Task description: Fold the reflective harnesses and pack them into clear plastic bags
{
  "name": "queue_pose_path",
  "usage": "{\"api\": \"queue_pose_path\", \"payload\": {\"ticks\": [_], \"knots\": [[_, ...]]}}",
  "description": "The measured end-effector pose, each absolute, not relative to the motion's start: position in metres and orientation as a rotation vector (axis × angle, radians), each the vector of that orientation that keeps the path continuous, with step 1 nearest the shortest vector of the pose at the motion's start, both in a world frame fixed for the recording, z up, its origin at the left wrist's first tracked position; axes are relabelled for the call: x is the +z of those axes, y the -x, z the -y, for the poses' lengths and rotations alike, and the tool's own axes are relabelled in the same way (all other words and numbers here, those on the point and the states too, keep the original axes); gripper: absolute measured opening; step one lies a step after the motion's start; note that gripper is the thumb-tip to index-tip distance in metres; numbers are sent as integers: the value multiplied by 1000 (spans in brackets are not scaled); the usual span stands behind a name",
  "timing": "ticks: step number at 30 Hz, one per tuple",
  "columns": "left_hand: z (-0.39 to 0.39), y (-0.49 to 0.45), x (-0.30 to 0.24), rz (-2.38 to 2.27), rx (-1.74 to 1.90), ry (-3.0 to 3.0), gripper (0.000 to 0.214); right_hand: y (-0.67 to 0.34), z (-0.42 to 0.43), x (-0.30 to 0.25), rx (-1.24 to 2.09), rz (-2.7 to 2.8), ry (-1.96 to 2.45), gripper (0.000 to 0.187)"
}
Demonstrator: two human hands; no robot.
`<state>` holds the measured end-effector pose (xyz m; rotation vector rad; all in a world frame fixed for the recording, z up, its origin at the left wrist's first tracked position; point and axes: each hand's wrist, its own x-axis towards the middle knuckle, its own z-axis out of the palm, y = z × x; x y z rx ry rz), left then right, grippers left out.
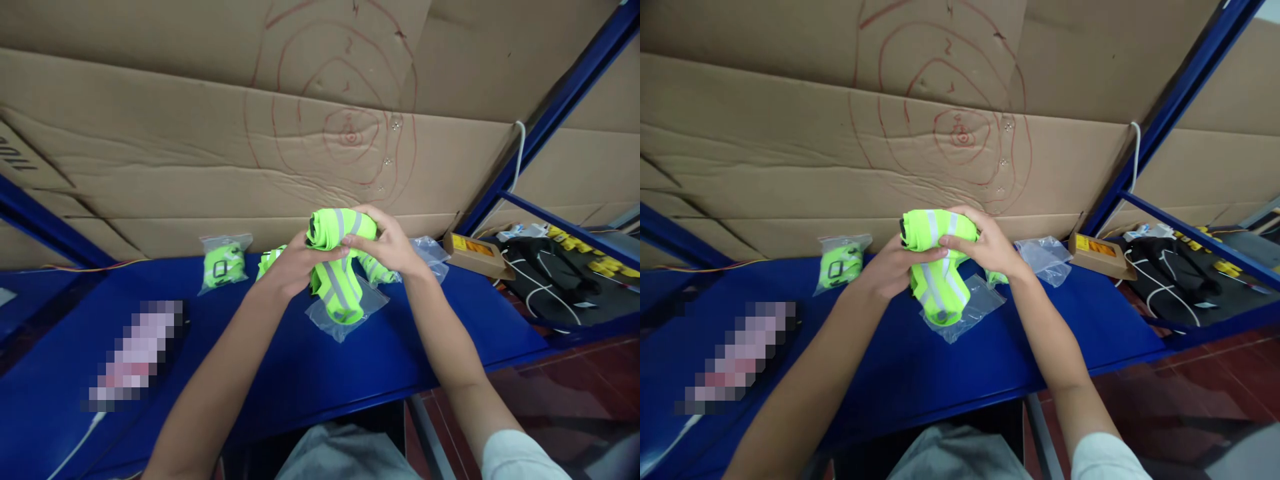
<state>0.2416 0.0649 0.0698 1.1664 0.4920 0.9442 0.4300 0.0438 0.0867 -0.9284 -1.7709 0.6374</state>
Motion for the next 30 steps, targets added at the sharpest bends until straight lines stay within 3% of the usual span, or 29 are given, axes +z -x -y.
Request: {"api": "queue_pose_path", "payload": {"ticks": [8, 15, 20, 23, 27, 30], "knots": [[-59, -256, 70, -436, 965, -1106, 48, -427, -44, 81, 545, 1506, 971, 52], [-62, -255, 66, -248, 895, -1105, 40, -422, -38, 82, 43, 1565, 859, 24], [-63, -252, 74, -217, 957, -1067, 49, -426, -51, 80, 100, 1728, 747, 18], [-67, -245, 81, -346, 1025, -1063, 46, -437, -56, 83, 336, 1972, 759, 32], [-69, -233, 84, -476, 1115, -1101, 50, -452, -56, 87, 588, 1853, 782, 83], [-67, -233, 83, -421, 1079, -1212, 59, -454, -56, 85, 709, 1731, 852, 93]]}}
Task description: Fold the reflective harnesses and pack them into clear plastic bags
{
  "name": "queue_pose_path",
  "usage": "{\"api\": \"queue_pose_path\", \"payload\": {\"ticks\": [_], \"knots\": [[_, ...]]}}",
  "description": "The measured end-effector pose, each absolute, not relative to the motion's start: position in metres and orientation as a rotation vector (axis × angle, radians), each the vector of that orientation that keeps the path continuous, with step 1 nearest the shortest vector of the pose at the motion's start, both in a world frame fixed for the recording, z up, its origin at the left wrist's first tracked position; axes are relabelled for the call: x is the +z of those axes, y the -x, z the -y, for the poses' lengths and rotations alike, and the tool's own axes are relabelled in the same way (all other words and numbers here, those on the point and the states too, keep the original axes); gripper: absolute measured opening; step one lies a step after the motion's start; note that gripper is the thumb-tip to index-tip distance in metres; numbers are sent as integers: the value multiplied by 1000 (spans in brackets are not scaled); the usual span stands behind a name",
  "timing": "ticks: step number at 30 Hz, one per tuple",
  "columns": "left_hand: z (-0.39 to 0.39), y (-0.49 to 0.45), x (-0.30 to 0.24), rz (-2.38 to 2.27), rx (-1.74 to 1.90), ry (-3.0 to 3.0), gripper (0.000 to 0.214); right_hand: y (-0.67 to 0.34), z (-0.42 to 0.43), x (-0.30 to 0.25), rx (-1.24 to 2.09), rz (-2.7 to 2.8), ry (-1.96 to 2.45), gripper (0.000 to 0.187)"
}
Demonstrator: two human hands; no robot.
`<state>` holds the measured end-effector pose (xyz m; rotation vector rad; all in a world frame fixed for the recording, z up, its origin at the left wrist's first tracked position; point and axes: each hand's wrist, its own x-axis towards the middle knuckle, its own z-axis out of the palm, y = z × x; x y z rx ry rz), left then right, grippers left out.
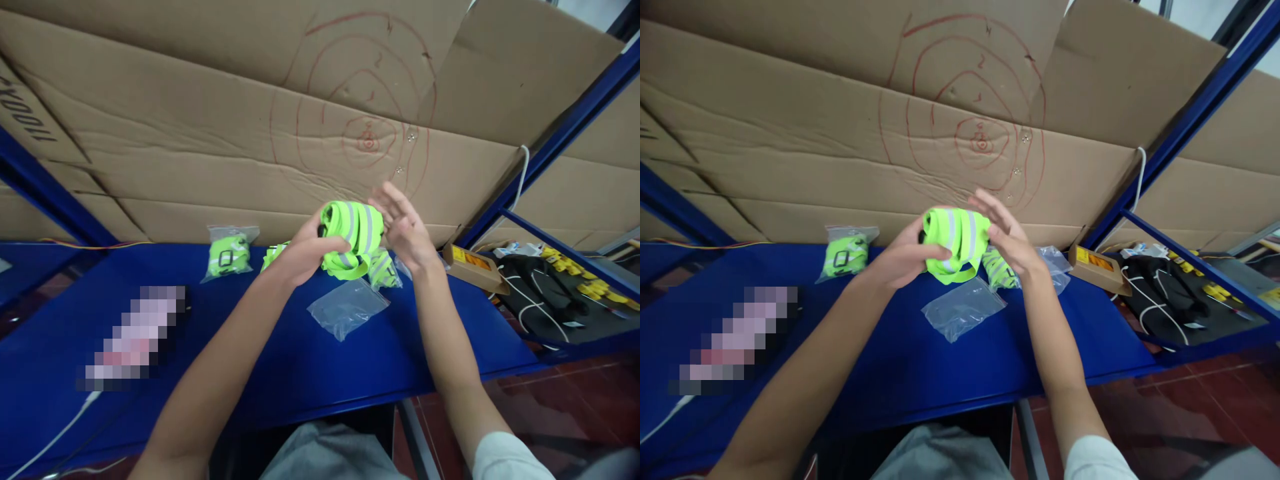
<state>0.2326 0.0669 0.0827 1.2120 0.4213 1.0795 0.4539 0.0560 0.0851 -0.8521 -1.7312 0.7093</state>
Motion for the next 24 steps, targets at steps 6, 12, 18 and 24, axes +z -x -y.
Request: {"api": "queue_pose_path", "payload": {"ticks": [6, 12, 18, 24], "knots": [[-66, -243, 75, -278, 1015, -1218, 60, -442, -61, 74, 977, 1740, 847, 70], [-68, -247, 73, -355, 1130, -1140, 64, -438, -64, 66, 1026, 1634, 875, 66], [-75, -247, 69, -407, 1058, -996, 90, -429, -68, 60, 922, 1436, 798, 45], [-71, -252, 74, -247, 809, -927, 41, -428, -69, 66, 625, 1374, 816, 50]]}}
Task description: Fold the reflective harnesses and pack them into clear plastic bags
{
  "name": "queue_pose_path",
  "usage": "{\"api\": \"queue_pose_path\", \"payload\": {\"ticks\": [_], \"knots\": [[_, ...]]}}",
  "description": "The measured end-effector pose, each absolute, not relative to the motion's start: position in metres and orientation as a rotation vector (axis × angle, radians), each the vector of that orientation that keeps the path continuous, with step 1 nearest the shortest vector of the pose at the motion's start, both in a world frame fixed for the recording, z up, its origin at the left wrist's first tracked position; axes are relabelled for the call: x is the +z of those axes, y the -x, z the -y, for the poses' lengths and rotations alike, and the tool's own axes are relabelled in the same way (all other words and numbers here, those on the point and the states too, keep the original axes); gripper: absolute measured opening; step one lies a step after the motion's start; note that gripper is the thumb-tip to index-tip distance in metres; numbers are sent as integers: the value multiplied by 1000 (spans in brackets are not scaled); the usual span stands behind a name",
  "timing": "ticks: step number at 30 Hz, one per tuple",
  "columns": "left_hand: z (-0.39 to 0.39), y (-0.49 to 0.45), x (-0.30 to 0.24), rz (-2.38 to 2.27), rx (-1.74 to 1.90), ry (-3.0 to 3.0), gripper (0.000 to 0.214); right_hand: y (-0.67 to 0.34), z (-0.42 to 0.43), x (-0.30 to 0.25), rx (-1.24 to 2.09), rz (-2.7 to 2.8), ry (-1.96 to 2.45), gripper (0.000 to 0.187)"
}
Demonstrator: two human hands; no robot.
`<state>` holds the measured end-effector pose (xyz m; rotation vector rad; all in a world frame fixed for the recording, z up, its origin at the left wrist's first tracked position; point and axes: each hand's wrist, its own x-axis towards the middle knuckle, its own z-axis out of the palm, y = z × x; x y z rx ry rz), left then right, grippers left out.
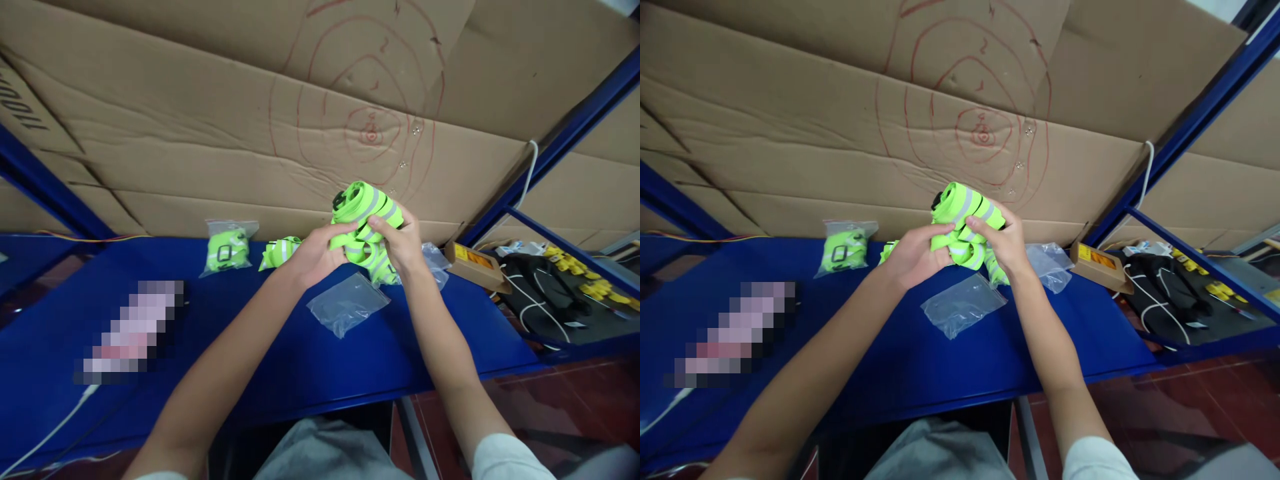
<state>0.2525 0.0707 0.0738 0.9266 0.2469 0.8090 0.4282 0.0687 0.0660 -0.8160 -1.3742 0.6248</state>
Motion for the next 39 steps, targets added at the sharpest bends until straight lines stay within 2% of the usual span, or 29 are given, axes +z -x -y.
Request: {"api": "queue_pose_path", "payload": {"ticks": [3, 7, 11, 13, 15, 21, 23, 26, 29, 33, 34, 36, 39], "knots": [[-68, -248, 83, -229, 820, -887, 37, -428, -66, 70, 360, 1489, 851, 43], [-72, -243, 86, -251, 888, -876, 50, -420, -62, 67, 33, 1770, 748, 30], [-82, -242, 79, -335, 1063, -855, 26, -412, -61, 61, -88, 2036, 738, 38], [-85, -240, 77, -380, 1142, -875, 20, -410, -63, 59, 23, 2090, 761, 45], [-85, -240, 77, -391, 1195, -926, 23, -411, -68, 58, 236, 2024, 770, 58], [-73, -249, 70, -160, 1246, -1242, 62, -420, -75, 61, 1012, 1441, 739, 85], [-69, -252, 67, -127, 1289, -1445, 66, -422, -69, 65, 1217, 1403, 718, 87], [-68, -253, 65, -209, 1346, -1733, 67, -423, -55, 73, 1283, 1377, 687, 79], [-69, -252, 57, -305, 1272, -1826, 77, -426, -45, 74, 1222, 1371, 680, 68], [-63, -259, 17, -683, 1212, -1910, 109, -448, -50, 46, 1067, 1283, 863, 50], [-57, -261, 2, -814, 1125, -1954, 116, -458, -54, 35, 1016, 1222, 932, 48], [-43, -263, -26, -1012, 695, -2076, 121, -479, -59, 12, 928, 1033, 1050, 48], [-24, -251, -49, -1172, 253, -2314, 108, -513, -59, -18, 847, 703, 1127, 51]]}}
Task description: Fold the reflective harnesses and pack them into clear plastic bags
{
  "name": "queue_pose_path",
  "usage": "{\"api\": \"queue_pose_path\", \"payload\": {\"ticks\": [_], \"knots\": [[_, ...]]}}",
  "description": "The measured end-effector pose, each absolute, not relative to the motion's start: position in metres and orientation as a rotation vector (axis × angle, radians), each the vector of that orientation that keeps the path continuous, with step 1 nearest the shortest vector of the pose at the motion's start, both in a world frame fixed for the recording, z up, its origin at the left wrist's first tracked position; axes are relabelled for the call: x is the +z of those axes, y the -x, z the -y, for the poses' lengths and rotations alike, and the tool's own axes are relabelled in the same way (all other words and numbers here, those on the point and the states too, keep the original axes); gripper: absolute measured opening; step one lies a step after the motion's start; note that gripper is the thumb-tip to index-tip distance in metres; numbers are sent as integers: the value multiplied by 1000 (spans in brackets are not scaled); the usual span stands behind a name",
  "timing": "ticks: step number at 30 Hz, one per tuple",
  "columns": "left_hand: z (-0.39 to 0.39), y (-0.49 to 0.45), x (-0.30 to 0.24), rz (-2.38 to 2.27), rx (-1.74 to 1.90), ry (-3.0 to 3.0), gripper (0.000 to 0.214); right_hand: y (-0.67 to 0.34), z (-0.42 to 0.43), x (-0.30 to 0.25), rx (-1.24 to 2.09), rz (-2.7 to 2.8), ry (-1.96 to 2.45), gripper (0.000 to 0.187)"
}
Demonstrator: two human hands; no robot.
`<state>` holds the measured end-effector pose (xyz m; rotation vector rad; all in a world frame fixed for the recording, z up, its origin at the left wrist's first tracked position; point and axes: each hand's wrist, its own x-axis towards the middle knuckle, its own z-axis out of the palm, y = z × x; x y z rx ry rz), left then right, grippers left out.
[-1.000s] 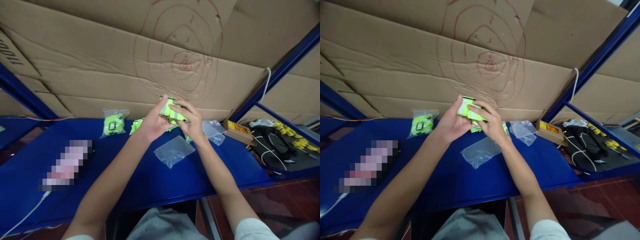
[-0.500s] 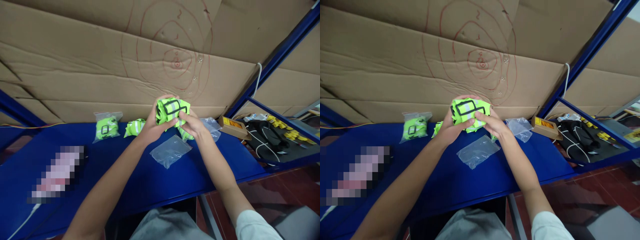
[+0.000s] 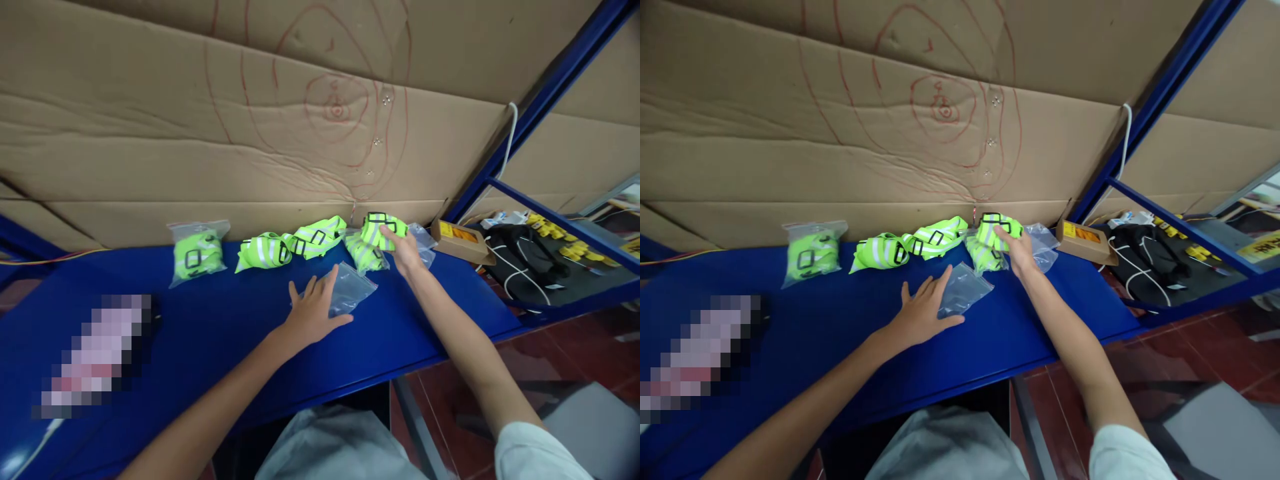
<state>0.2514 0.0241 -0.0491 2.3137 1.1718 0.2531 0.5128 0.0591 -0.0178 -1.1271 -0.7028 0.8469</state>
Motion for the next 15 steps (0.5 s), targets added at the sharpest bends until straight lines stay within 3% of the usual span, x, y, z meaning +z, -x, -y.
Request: {"api": "queue_pose_path", "payload": {"ticks": [3, 10, 15], "knots": [[-20, -224, -45, -1167, 20, -2448, 92, -537, -53, -38, 815, 527, 1156, 50], [-22, -226, -31, -1155, 56, -2531, 118, -529, -48, -49, 777, 573, 1180, 55], [-19, -254, -50, -1211, 151, -2539, 109, -508, -40, -54, 602, 821, 1225, 53]]}}
